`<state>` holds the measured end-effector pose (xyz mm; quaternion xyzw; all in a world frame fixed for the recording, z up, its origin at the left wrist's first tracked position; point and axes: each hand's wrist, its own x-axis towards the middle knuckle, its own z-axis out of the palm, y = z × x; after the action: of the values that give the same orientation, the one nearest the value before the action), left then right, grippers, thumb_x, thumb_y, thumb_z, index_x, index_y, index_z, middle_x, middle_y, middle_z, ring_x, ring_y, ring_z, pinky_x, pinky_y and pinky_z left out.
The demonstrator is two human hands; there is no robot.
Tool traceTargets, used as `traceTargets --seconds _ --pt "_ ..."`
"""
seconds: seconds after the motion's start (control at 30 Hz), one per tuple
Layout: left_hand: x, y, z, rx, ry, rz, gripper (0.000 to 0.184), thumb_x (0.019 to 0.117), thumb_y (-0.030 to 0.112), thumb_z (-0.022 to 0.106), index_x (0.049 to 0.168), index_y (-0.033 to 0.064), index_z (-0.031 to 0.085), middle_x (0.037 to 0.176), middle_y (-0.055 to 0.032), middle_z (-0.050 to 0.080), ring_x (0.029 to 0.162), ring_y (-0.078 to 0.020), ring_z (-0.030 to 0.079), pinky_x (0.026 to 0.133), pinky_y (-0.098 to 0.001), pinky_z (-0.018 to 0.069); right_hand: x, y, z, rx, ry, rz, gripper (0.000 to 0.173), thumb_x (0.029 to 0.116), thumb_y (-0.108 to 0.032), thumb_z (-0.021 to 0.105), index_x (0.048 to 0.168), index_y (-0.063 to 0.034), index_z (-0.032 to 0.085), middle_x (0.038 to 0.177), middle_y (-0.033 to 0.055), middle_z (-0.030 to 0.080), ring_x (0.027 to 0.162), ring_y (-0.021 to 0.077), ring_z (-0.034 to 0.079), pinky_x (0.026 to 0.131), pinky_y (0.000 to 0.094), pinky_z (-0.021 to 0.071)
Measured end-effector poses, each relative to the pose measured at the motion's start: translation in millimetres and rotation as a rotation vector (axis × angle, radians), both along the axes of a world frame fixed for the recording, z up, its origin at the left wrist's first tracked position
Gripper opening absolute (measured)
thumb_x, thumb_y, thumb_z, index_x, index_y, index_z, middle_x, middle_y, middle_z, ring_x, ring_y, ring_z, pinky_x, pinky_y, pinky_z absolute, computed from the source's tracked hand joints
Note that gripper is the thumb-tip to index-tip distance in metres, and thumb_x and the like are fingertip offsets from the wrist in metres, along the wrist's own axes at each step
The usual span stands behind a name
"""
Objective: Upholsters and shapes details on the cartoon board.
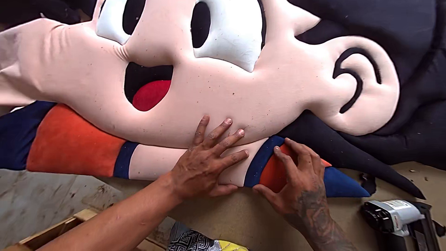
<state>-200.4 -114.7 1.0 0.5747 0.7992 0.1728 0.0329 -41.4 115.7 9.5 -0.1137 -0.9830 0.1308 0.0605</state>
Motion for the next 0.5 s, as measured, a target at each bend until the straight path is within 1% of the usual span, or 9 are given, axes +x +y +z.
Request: traceTargets --seconds 0.1,0.17,0.23,0.27,0.33,0.37,0.43,0.5 --pt "7.9 5.4 5.2 -0.040 0.001 0.036 0.072 0.0769 0.076 0.065 0.137 0.0356 0.067 0.164 -0.0061 0.040 0.158 -0.0391 0.016 0.122 -0.0752 0.0009 -0.9 -0.4 1.5 0.006 -0.015 0.006 0.093 0.0606 -0.085 0.067 0.123 -0.0168 0.074 0.145 0.0167 0.057 0.136 0.0391 0.049 0.108 0.0588 0.0383" --pt "16.6 10.4 8.4 -0.068 0.011 0.080 0.073 0.0760 0.075 0.067 0.137 0.0340 0.066 0.165 -0.0073 0.038 0.158 -0.0400 0.015 0.121 -0.0760 0.0014 -2.4 0.1 4.9 0.025 -0.033 0.020 0.094 0.0614 -0.087 0.066 0.123 -0.0160 0.074 0.144 0.0164 0.058 0.135 0.0389 0.049 0.108 0.0585 0.0386" --pt "22.3 12.8 7.1 -0.063 0.016 0.112 0.076 0.0744 0.075 0.067 0.137 0.0334 0.066 0.165 -0.0078 0.038 0.158 -0.0407 0.014 0.121 -0.0769 0.0012 -5.2 0.1 10.2 0.061 -0.059 0.044 0.098 0.0610 -0.087 0.066 0.126 -0.0131 0.072 0.142 0.0171 0.060 0.132 0.0398 0.052 0.107 0.0584 0.0400" --pt "23.4 13.2 5.5 -0.050 0.021 0.123 0.076 0.0736 0.076 0.067 0.137 0.0332 0.067 0.165 -0.0077 0.039 0.158 -0.0408 0.015 0.120 -0.0773 0.0010 -8.5 0.1 13.3 0.073 -0.071 0.059 0.103 0.0594 -0.085 0.068 0.130 -0.0106 0.069 0.139 0.0186 0.060 0.129 0.0411 0.053 0.105 0.0595 0.0407" --pt "24.3 13.4 2.1 -0.028 0.029 0.131 0.077 0.0732 0.077 0.067 0.136 0.0326 0.067 0.164 -0.0080 0.040 0.158 -0.0413 0.015 0.120 -0.0779 0.0004 -16.9 1.4 17.8 0.096 -0.113 0.078 0.123 0.0530 -0.084 0.071 0.147 -0.0068 0.054 0.136 0.0215 0.058 0.124 0.0424 0.054 0.099 0.0602 0.0434" --pt "25.3 13.1 1.1 -0.024 0.029 0.134 0.078 0.0728 0.078 0.066 0.136 0.0325 0.068 0.164 -0.0079 0.040 0.158 -0.0414 0.016 0.120 -0.0777 0.0001 -20.5 2.5 18.6 0.114 -0.142 0.076 0.131 0.0486 -0.086 0.072 0.150 -0.0056 0.051 0.135 0.0211 0.057 0.122 0.0414 0.054 0.095 0.0587 0.0444" --pt "25.5 12.5 1.0 -0.021 0.029 0.133 0.078 0.0728 0.078 0.066 0.136 0.0321 0.068 0.164 -0.0079 0.040 0.158 -0.0412 0.016 0.120 -0.0773 0.0000 -26.6 2.7 18.9 0.134 -0.174 0.061 0.137 0.0408 -0.087 0.073 0.148 -0.0046 0.052 0.134 0.0197 0.056 0.121 0.0397 0.052 0.092 0.0569 0.0442" --pt "24.5 11.7 1.6 -0.030 0.033 0.125 0.078 0.0742 0.078 0.065 0.138 0.0323 0.066 0.165 -0.0079 0.038 0.158 -0.0409 0.015 0.120 -0.0770 0.0001 -28.3 1.9 19.9 0.137 -0.176 0.057 0.138 0.0390 -0.088 0.073 0.147 -0.0046 0.053 0.134 0.0196 0.057 0.121 0.0397 0.053 0.092 0.0570 0.0444"
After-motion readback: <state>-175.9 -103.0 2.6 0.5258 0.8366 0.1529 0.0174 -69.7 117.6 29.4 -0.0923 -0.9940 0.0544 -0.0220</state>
